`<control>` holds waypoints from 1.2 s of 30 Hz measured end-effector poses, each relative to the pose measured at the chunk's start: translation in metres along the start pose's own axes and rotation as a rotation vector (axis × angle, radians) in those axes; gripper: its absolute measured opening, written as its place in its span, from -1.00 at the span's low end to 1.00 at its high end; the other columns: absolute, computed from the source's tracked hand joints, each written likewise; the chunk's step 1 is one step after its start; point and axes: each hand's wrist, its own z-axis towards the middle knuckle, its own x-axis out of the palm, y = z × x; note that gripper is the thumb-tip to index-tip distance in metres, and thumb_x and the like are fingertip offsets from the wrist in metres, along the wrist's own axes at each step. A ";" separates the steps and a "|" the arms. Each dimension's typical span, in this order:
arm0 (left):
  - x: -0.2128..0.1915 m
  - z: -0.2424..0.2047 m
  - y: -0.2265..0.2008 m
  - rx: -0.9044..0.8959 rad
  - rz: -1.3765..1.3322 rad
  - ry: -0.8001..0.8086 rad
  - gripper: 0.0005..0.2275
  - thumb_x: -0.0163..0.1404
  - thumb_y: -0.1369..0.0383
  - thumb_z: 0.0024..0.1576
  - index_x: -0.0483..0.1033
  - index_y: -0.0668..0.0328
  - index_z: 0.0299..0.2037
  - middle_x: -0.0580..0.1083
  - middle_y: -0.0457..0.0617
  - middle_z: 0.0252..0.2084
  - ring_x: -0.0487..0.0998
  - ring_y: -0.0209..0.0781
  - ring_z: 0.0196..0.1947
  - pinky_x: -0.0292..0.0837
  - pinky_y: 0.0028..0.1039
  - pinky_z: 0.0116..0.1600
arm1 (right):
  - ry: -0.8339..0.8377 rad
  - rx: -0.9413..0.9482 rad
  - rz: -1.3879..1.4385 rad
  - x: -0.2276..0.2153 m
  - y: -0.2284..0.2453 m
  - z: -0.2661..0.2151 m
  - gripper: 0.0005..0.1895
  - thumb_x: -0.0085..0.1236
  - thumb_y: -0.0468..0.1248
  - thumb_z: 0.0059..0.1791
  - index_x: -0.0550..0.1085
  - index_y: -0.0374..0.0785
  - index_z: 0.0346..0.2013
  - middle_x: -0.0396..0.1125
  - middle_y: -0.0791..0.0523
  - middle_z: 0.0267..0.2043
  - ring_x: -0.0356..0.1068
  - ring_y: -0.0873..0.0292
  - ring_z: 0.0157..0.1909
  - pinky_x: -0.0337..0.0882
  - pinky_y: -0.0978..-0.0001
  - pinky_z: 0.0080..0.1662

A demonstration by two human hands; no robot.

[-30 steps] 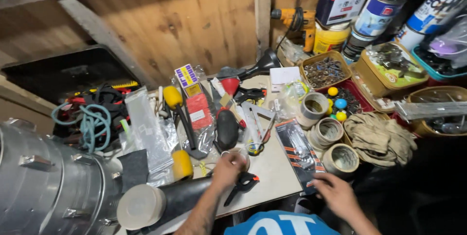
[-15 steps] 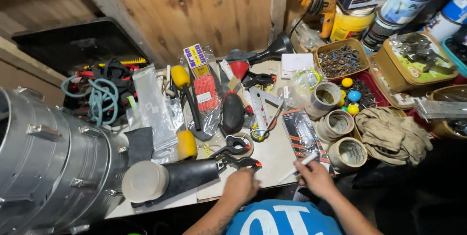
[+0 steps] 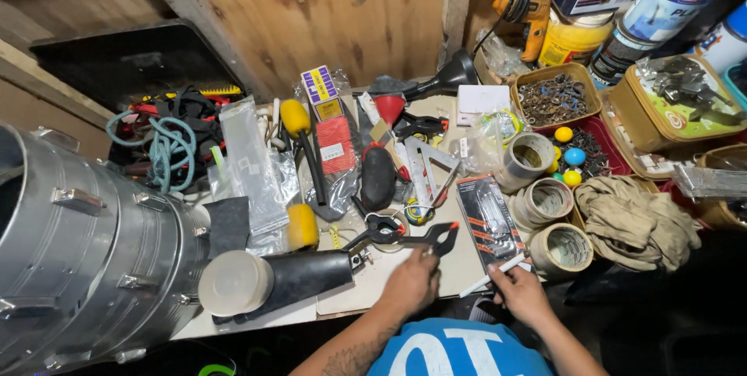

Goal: The person organizes a cluttered workbench by moving various items, including a roll of tape, a white box, a cloth, and a package of screws. They also handle a metal mesh strip and a yellow rubber mallet, placing them in different positions on the table.

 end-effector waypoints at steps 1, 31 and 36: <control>-0.008 0.005 -0.007 -0.018 -0.015 -0.064 -0.77 -0.08 0.44 0.11 0.55 0.38 -0.10 0.33 0.33 0.27 0.56 0.32 -0.03 0.55 0.00 0.10 | 0.003 0.017 -0.013 0.000 0.007 -0.004 -0.66 0.12 -0.02 0.03 0.64 -0.23 -0.25 0.45 -0.01 -0.65 0.38 0.15 -0.62 0.38 0.32 -0.41; -0.072 -0.031 -0.021 -0.473 -0.231 0.079 -0.74 0.01 0.38 0.10 0.55 0.08 0.01 0.62 -0.02 -0.20 0.63 -0.23 -0.31 0.60 -0.42 -0.15 | 0.027 0.025 0.038 0.000 -0.008 0.018 -0.66 0.14 -0.04 0.04 0.60 -0.26 -0.18 0.40 -0.03 -0.68 0.32 0.13 -0.68 0.33 0.35 -0.50; -0.023 0.009 0.023 -0.384 -0.139 -0.051 -0.64 -0.04 0.02 0.14 0.46 0.03 -0.01 0.57 0.21 -0.18 0.58 0.25 -0.13 0.41 -0.07 -0.04 | 0.145 0.019 -0.137 0.024 -0.019 0.021 -0.68 0.12 -0.04 0.02 0.63 -0.19 -0.16 0.56 0.11 -0.34 0.59 0.19 -0.48 0.51 0.47 -0.33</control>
